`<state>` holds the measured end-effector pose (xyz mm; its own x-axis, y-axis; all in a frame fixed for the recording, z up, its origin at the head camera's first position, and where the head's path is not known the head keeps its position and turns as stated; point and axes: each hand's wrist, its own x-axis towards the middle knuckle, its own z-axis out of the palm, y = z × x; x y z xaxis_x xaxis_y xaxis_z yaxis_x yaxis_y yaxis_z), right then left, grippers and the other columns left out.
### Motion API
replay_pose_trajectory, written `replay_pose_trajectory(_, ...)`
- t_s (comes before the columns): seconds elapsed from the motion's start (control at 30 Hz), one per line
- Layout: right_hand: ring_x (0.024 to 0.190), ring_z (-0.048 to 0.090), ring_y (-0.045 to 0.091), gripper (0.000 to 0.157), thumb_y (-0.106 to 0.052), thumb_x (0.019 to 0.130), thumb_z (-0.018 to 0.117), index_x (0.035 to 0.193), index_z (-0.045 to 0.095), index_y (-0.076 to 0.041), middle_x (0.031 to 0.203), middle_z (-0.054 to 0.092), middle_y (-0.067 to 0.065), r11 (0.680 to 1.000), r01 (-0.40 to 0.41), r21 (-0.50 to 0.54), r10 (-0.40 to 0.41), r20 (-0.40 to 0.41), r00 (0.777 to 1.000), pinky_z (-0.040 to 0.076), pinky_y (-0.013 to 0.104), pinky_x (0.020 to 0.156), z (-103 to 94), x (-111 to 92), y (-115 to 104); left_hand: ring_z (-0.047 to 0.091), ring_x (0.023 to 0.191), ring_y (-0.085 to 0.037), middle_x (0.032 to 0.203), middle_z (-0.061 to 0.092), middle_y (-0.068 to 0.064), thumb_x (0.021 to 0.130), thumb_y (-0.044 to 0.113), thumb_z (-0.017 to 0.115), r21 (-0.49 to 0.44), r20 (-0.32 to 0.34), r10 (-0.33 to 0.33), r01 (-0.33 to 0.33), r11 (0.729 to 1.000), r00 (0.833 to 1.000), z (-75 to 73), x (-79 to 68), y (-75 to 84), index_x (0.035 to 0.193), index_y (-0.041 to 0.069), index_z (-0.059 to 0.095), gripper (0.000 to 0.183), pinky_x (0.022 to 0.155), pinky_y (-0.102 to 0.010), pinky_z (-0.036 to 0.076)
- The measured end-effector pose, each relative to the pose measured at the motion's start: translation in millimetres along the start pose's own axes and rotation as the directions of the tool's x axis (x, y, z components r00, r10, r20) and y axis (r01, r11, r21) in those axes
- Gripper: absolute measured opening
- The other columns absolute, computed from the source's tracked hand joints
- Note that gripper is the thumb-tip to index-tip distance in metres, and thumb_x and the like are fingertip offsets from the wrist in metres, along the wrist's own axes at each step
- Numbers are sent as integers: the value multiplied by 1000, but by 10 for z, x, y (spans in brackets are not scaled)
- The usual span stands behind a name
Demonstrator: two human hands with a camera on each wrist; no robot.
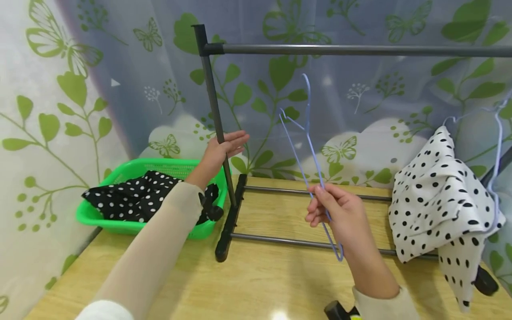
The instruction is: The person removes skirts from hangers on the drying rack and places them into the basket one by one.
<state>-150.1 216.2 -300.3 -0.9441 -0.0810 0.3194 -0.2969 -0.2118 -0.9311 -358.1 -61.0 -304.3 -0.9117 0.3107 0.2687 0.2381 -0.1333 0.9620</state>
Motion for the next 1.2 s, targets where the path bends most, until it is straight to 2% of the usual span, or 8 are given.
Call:
replay_pose_trajectory(0.13,59,67,12,19,-15,101,53,102,71,-8,70,66,2,1000,10,17,-10,18,1000,54,23,51,28,24,-15,54,126,-22,135,59,-9,104,10,46,-5,20,1,-1,1000,1000,-7,1,2,141,1,49,38,99,-30,48)
replay_pose_trajectory(0.33,58,67,12,19,-17,101,54,101,71,-7,70,66,2,1000,9,29,-9,5,1000,54,23,51,59,50,-44,56,124,-25,134,59,-11,103,30,46,21,49,23,-24,999,999,-5,12,-21,140,0,49,48,97,-31,49)
replay_pose_trajectory(0.4,58,66,12,19,-17,101,54,101,71,-7,70,65,2,1000,13,18,-13,1,1000,54,23,51,67,60,-56,60,119,-23,128,63,-13,103,31,45,18,24,24,-25,1000,999,13,22,-37,135,-1,54,46,94,-31,51)
replay_pose_trajectory(0.5,58,66,12,19,-18,101,54,100,71,-8,70,66,1,1000,21,-1,-21,1,1000,54,23,51,82,80,-71,69,103,-21,116,69,-15,104,32,45,32,-43,28,-26,999,999,50,35,-52,123,-4,62,45,81,-32,57)
replay_pose_trajectory(0.63,59,67,11,19,-19,100,55,100,70,-8,70,66,1,1000,21,-10,-21,3,1000,54,23,52,99,111,-80,73,83,-18,103,72,-17,105,30,43,57,-109,45,-39,998,993,80,34,-70,113,-8,65,44,65,-32,58)
replay_pose_trajectory(0.73,59,67,11,19,-20,100,55,100,69,-8,70,66,1,1000,13,-20,-13,1,1000,55,23,52,100,124,-84,73,83,-18,103,72,-19,105,30,43,38,-101,56,-52,998,993,80,17,-74,113,-8,65,44,68,-31,59)
replay_pose_trajectory(0.93,59,66,12,19,-20,100,56,101,69,-7,70,65,1,1000,17,0,-17,-5,1000,54,24,53,113,164,-106,71,96,-23,111,69,-19,102,41,44,-3,-33,57,-57,998,998,69,-3,-62,121,-4,63,53,83,-36,56)
replay_pose_trajectory(1.2,57,66,12,18,-21,99,58,99,70,-6,69,65,2,1000,19,21,-19,-7,1000,54,23,52,164,244,-165,70,97,-23,110,70,-18,100,43,44,-15,-32,32,-32,999,999,34,-10,-76,123,-6,61,57,82,-35,57)
